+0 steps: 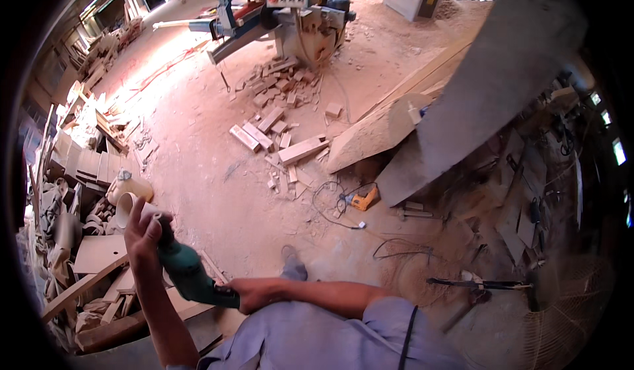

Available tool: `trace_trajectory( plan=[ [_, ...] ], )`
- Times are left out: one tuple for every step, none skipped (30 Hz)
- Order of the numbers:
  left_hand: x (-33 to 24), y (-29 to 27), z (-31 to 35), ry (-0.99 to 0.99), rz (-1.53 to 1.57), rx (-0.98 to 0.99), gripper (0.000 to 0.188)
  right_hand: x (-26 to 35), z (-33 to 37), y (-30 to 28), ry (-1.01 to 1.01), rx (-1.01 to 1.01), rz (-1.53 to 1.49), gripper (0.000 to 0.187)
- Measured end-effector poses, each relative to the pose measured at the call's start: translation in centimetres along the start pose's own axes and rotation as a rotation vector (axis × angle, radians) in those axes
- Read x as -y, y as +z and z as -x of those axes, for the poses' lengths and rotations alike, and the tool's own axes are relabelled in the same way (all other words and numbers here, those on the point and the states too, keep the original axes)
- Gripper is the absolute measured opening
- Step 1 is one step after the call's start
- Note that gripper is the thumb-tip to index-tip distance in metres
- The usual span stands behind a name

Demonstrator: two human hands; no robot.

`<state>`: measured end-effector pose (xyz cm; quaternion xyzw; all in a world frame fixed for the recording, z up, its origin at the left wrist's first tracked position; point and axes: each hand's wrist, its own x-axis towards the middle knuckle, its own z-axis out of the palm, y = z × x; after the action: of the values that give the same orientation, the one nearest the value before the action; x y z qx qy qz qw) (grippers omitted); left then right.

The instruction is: The person uses a hammer to tap a drill bit into a cordless drill, then walks to a table saw to pour oil onto the drill's chuck. They return to the workbench to continue tapping the bit into the drill with the hammer.

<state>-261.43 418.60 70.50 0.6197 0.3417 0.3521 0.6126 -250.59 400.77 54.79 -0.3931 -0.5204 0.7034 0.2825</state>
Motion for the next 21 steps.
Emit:
trace_trajectory(
  plan=[
    [0.9, -0.3, -3.0, -0.013, 0.165, 0.159, 0.075, 0.1, -1.0, -2.5, -0.074, -0.028, 0.008, 0.05],
    [1.6, 0.1, -5.8, -0.006, 0.241, 0.251, 0.071, 0.5, -1.7, -4.8, -0.072, -0.06, -0.001, 0.047],
    [1.5, 1.2, -8.7, -0.028, 0.327, 0.301, 0.067, 1.9, -1.8, -7.2, -0.063, -0.101, -0.008, 0.045],
    [1.3, 2.3, -11.3, -0.072, 0.303, 0.293, 0.067, 2.8, -2.1, -9.2, -0.041, -0.123, -0.037, 0.043],
    [0.9, 3.5, -14.1, -0.118, 0.279, 0.293, 0.066, 3.8, -2.3, -11.1, -0.019, -0.152, -0.07, 0.042],
    [1.4, 4.7, -17.0, -0.161, 0.28, 0.324, 0.067, 4.3, -2.3, -12.9, 0.004, -0.182, -0.102, 0.041],
    [1.9, 5.9, -20.0, -0.197, 0.278, 0.358, 0.067, 4.8, -2.4, -14.7, -0.003, -0.225, -0.103, 0.04],
    [2.4, 7.6, -23.3, -0.201, 0.185, 0.374, 0.073, 5.1, -2.6, -16.9, -0.016, -0.273, -0.103, 0.039],
    [2.1, 9.6, -25.8, -0.182, 0.078, 0.341, 0.078, 5.4, -2.8, -19.0, -0.028, -0.318, -0.101, 0.038],
    [2.6, 11.3, -28.6, -0.122, -0.028, 0.34, 0.079, 5.6, -3.2, -21.2, -0.016, -0.357, -0.128, 0.037],
    [3.4, 12.9, -31.4, -0.06, -0.13, 0.329, 0.079, 6.2, -3.2, -23.8, 0.01, -0.378, -0.17, 0.037],
    [3.4, 14.8, -33.7, -0.056, -0.159, 0.349, 0.079, 7.3, -3.0, -26.5, 0.038, -0.395, -0.21, 0.036],
    [3.6, 16.3, -36.0, -0.05, -0.194, 0.359, 0.078, 8.2, -3.0, -29.0, 0.06, -0.399, -0.248, 0.036],
    [4.3, 17.2, -38.8, -0.08, -0.107, 0.386, 0.077, 9.1, -3.0, -31.7, 0.098, -0.41, -0.247, 0.036],
    [4.9, 18.2, -41.5, -0.122, -0.059, 0.397, 0.073, 8.8, -3.4, -34.3, 0.059, -0.393, -0.243, 0.037],
    [5.5, 19.3, -44.3, -0.181, 0.002, 0.482, 0.07, 8.0, -3.7, -37.2, 0.019, -0.389, -0.242, 0.038],
    [5.5, 20.5, -47.1, -0.232, 0.059, 0.564, 0.068, 7.2, -4.0, -40.2, -0.029, -0.383, -0.235, 0.039],
    [5.4, 21.4, -49.7, -0.236, 0.098, 0.627, 0.067, 6.3, -4.6, -43.1, -0.12, -0.388, -0.194, 0.042],
    [5.7, 22.2, -52.0, -0.251, 0.14, 0.693, 0.066, 6.5, -4.7, -46.2, -0.099, -0.379, -0.184, 0.042],
    [5.1, 23.6, -53.6, -0.286, 0.205, 0.69, 0.066, 6.9, -4.5, -49.3, -0.077, -0.373, -0.177, 0.043],
    [5.4, 24.9, -56.9, -0.269, 0.229, 0.684, 0.065, 7.2, -4.2, -52.5, -0.057, -0.371, -0.173, 0.043]
  ],
)
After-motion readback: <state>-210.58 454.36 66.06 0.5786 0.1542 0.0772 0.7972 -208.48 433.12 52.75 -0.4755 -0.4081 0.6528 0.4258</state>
